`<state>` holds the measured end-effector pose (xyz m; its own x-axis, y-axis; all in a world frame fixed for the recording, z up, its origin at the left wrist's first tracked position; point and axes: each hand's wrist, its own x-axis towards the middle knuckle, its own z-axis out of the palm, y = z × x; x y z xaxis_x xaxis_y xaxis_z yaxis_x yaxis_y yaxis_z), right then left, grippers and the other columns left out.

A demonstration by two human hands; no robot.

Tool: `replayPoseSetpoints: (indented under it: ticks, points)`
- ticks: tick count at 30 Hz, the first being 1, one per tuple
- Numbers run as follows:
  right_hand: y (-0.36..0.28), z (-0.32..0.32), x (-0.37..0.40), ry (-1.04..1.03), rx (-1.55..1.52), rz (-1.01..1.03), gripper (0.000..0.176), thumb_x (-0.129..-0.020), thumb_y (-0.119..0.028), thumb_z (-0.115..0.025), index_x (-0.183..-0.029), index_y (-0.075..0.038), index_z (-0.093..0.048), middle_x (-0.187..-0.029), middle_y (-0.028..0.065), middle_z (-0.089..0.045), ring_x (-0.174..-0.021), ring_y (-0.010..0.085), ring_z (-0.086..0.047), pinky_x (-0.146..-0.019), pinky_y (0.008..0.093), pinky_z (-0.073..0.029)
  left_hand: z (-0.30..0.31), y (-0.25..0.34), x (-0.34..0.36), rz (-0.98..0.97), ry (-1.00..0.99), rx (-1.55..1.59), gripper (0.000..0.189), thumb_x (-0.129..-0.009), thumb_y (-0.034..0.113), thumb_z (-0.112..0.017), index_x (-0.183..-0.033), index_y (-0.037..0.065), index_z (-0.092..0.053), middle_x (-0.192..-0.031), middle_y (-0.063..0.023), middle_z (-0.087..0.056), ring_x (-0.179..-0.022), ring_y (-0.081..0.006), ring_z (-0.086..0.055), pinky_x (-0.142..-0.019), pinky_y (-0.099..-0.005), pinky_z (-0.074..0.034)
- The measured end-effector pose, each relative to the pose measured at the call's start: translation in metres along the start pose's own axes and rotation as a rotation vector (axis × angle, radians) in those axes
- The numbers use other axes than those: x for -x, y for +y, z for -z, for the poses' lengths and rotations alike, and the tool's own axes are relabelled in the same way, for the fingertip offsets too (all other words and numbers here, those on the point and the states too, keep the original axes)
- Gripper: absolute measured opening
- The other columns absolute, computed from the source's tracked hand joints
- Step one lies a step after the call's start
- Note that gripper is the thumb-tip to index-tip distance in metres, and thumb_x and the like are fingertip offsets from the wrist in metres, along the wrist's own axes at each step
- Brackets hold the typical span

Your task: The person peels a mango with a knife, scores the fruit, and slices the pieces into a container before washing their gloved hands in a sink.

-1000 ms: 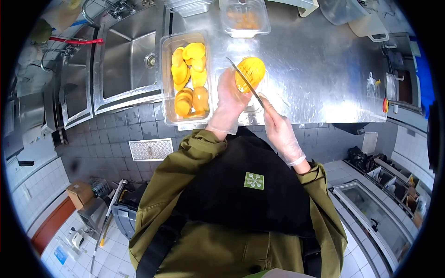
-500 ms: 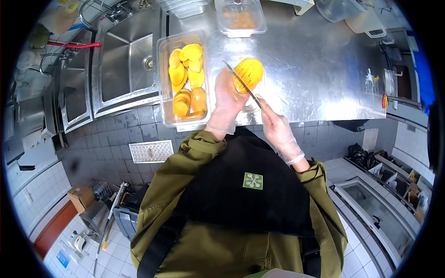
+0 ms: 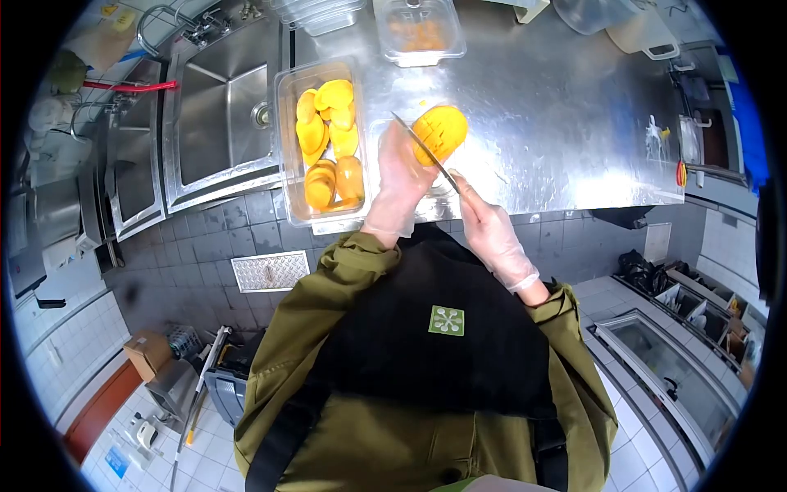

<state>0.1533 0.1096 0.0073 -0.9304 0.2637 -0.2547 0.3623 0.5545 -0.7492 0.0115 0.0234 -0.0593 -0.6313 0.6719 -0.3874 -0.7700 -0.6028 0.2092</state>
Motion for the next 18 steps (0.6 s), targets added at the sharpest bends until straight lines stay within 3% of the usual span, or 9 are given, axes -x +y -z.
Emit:
replayPoseSetpoints:
  ticks: [3, 6, 12, 15, 18]
  points:
    - [0.003, -0.003, 0.003, 0.108, -0.09, 0.152, 0.042, -0.088, -0.002, -0.044, -0.129, -0.009, -0.043, -0.093, 0.0254, -0.056, -0.066, 0.0337, -0.061, -0.061, 0.0266, -0.045, -0.008, 0.001, 0.008, 0.028, 0.063, 0.044, 0.062, -0.093, 0.047, -0.025, -0.127, -0.003, -0.036, -0.126, -0.0165, -0.045, -0.116, -0.0292, -0.045, -0.097, -0.0424, -0.035]
    - [0.002, -0.001, 0.005, 0.107, -0.086, 0.166, 0.042, -0.089, -0.002, -0.043, -0.13, -0.009, -0.043, -0.088, 0.0259, -0.055, -0.064, 0.03, -0.061, -0.061, 0.0258, -0.045, -0.01, 0.0, 0.007, 0.03, 0.057, 0.055, 0.066, -0.093, 0.048, -0.023, -0.132, -0.004, -0.031, -0.134, -0.0199, -0.039, -0.124, -0.0324, -0.038, -0.102, -0.0457, -0.031]
    - [-0.004, 0.001, 0.006, -0.019, -0.005, -0.045, 0.041, -0.089, -0.005, -0.044, -0.13, -0.01, -0.043, -0.093, 0.0245, -0.058, -0.064, 0.0281, -0.06, -0.063, 0.0259, -0.045, -0.013, -0.001, 0.007, 0.011, 0.027, 0.042, 0.064, -0.093, 0.047, -0.023, -0.132, -0.003, -0.032, -0.134, -0.0185, -0.04, -0.126, -0.0316, -0.036, -0.102, -0.0461, -0.031]
    - [0.014, -0.015, 0.006, 0.098, -0.067, 0.12, 0.041, -0.089, -0.007, -0.045, -0.13, -0.011, -0.044, -0.082, 0.0241, -0.058, -0.057, 0.0281, -0.053, -0.063, 0.0271, -0.045, -0.001, -0.002, 0.002, 0.015, -0.015, 0.063, 0.062, -0.093, 0.046, -0.023, -0.131, -0.002, -0.034, -0.133, -0.0171, -0.041, -0.126, -0.0309, -0.037, -0.102, -0.0459, -0.031]
    - [0.018, -0.012, -0.001, 0.088, -0.072, 0.164, 0.042, -0.089, -0.007, -0.045, -0.131, -0.011, -0.043, -0.072, 0.0187, -0.054, -0.054, 0.0205, -0.047, -0.062, 0.0268, -0.045, -0.003, 0.003, 0.003, 0.005, 0.026, 0.038, 0.058, -0.093, 0.043, -0.025, -0.13, 0.0, -0.037, -0.131, -0.0158, -0.044, -0.123, -0.0298, -0.04, -0.101, -0.0457, -0.033]
